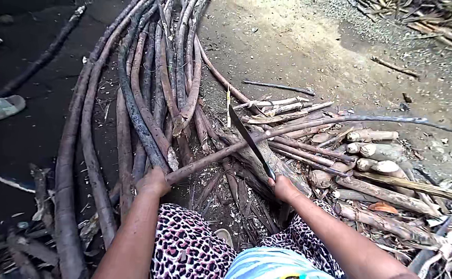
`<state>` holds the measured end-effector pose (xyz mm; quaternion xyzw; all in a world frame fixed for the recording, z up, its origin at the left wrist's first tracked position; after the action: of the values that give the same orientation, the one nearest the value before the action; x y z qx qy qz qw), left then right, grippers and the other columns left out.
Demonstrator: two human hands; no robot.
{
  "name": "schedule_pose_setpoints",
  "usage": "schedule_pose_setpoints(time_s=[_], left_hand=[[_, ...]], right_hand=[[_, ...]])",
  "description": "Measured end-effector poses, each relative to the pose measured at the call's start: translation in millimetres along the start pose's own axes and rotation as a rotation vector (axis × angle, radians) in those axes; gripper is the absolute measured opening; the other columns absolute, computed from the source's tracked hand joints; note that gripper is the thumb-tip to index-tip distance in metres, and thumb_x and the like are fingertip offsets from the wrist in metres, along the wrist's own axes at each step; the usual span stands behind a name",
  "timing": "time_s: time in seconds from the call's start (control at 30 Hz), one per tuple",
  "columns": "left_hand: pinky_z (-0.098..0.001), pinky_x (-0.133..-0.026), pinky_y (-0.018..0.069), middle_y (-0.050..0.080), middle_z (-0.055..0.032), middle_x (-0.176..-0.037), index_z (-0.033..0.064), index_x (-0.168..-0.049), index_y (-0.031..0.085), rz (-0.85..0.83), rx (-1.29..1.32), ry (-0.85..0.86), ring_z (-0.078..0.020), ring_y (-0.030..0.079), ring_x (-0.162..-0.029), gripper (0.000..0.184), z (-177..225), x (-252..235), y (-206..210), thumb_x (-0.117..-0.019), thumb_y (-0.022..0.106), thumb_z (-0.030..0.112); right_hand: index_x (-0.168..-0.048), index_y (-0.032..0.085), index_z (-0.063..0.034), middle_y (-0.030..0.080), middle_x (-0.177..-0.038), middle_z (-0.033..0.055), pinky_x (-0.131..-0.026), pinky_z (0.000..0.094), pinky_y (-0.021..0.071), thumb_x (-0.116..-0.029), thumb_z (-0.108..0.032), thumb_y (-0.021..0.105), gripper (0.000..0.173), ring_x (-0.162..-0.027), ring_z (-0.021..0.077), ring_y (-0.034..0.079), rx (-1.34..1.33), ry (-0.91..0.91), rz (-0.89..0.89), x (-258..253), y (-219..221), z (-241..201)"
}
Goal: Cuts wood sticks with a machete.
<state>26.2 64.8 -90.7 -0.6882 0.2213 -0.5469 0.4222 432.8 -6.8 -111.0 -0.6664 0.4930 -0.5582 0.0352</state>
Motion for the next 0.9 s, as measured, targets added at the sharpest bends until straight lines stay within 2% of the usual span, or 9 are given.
schedule_pose_setpoints(time_s=[0.1, 0.23, 0.37, 0.43, 0.53, 0.57, 0.63, 0.73, 0.9], left_hand=[[-0.0680, -0.105, 0.0454, 0.056, -0.0323, -0.141, -0.0047, -0.146, 0.047, 0.056, 0.020, 0.033, -0.0498, 0.057, -0.130, 0.079, 0, 9, -7, -0.0824, 0.086, 0.020], [-0.0700, -0.109, 0.0400, 0.059, -0.0348, -0.134, -0.0047, -0.139, 0.055, -0.004, 0.136, 0.024, -0.0515, 0.055, -0.131, 0.078, -40, 4, 3, -0.0832, 0.088, 0.039], [-0.0575, -0.100, 0.0501, 0.066, -0.0303, -0.122, -0.0060, -0.130, 0.063, 0.035, 0.464, 0.270, -0.0403, 0.066, -0.110, 0.049, -58, 9, 5, -0.0887, 0.083, 0.011], [-0.0388, -0.074, 0.0582, 0.069, -0.0183, -0.108, -0.0031, -0.129, 0.062, 0.150, 0.766, 0.326, -0.0210, 0.067, -0.081, 0.046, -67, 27, -11, -0.0874, 0.079, 0.003], [-0.0180, -0.048, 0.0512, 0.067, 0.0008, -0.072, 0.0035, -0.115, 0.060, 0.329, 1.292, 0.305, -0.0039, 0.060, -0.052, 0.019, -74, 39, -36, -0.0962, 0.065, 0.008], [-0.0165, -0.048, 0.0504, 0.065, 0.0028, -0.069, 0.0073, -0.109, 0.059, 0.358, 1.526, 0.260, -0.0031, 0.059, -0.051, 0.007, -69, 37, -33, -0.1037, 0.056, 0.010], [-0.0235, -0.059, 0.0554, 0.065, 0.0046, -0.075, 0.0179, -0.101, 0.057, 0.343, 2.049, 0.141, -0.0054, 0.063, -0.062, 0.029, -46, 27, -19, -0.1124, 0.038, 0.035], [-0.0477, -0.087, 0.0562, 0.062, -0.0077, -0.111, 0.0153, -0.125, 0.048, 0.315, 2.400, 0.105, -0.0227, 0.066, -0.100, 0.037, -20, 14, -11, -0.1093, 0.042, 0.048], [-0.0368, -0.063, 0.0575, 0.048, 0.0031, -0.059, 0.0190, -0.079, 0.044, 0.521, 2.522, 0.148, -0.0139, 0.057, -0.054, 0.039, 0, 14, -36, -0.1114, 0.040, 0.039]], right_hand=[[-0.131, 0.053, -0.0015, 0.059, -0.089, 0.0142, -0.064, 0.0408, 0.0544, -0.1130, -0.036, 0.038, 0.041, -0.065, 0.0231, 0.060, -0.248, -0.022, -0.023, 2, 6, 3], [-0.117, 0.054, -0.0035, 0.048, -0.068, 0.0023, -0.047, 0.0289, 0.0471, -0.1130, -0.034, 0.041, 0.033, -0.047, 0.0126, 0.047, -0.663, -0.068, -0.091, -3, 17, 15], [-0.108, 0.054, -0.0027, 0.047, -0.062, 0.0003, -0.043, 0.0263, 0.0453, -0.1137, -0.035, 0.038, 0.037, -0.043, 0.0107, 0.045, -0.756, -0.057, -0.113, -6, 16, 24], [-0.116, 0.055, -0.0021, 0.048, -0.067, 0.0027, -0.046, 0.0280, 0.0464, -0.1130, -0.034, 0.041, 0.035, -0.046, 0.0121, 0.047, -0.653, -0.066, -0.055, -6, 11, 20], [-0.125, 0.056, -0.0021, 0.053, -0.077, 0.0076, -0.052, 0.0331, 0.0487, -0.1117, -0.032, 0.044, 0.035, -0.052, 0.0156, 0.051, -0.507, -0.128, 0.011, -10, 2, 8], [-0.125, 0.056, -0.0021, 0.055, -0.080, 0.0090, -0.055, 0.0350, 0.0503, -0.1115, -0.032, 0.045, 0.035, -0.056, 0.0171, 0.054, -0.460, -0.149, 0.032, -11, 1, 6], [-0.130, 0.056, -0.0008, 0.062, -0.095, 0.0154, -0.072, 0.0428, 0.0548, -0.1106, -0.030, 0.046, 0.037, -0.075, 0.0239, 0.063, -0.365, -0.190, 0.083, -14, 0, 2], [-0.138, 0.051, 0.0029, 0.066, -0.118, 0.0253, -0.100, 0.0534, 0.0495, -0.1088, -0.027, 0.049, 0.042, -0.111, 0.0368, 0.066, -0.260, -0.179, 0.136, -20, 10, -3], [-0.140, 0.050, 0.0009, 0.066, -0.120, 0.0252, -0.101, 0.0534, 0.0497, -0.1092, -0.028, 0.047, 0.042, -0.115, 0.0373, 0.066, -0.177, -0.155, 0.164, -29, 18, -11]])
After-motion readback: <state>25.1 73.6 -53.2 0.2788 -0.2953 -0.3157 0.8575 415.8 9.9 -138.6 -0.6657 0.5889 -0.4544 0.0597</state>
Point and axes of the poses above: each hand's wrist, its own x-axis away from the middle knuckle, its own y-axis out of the palm, z = x × y, the point moved 8 cm from there along -x, towards the middle knuckle
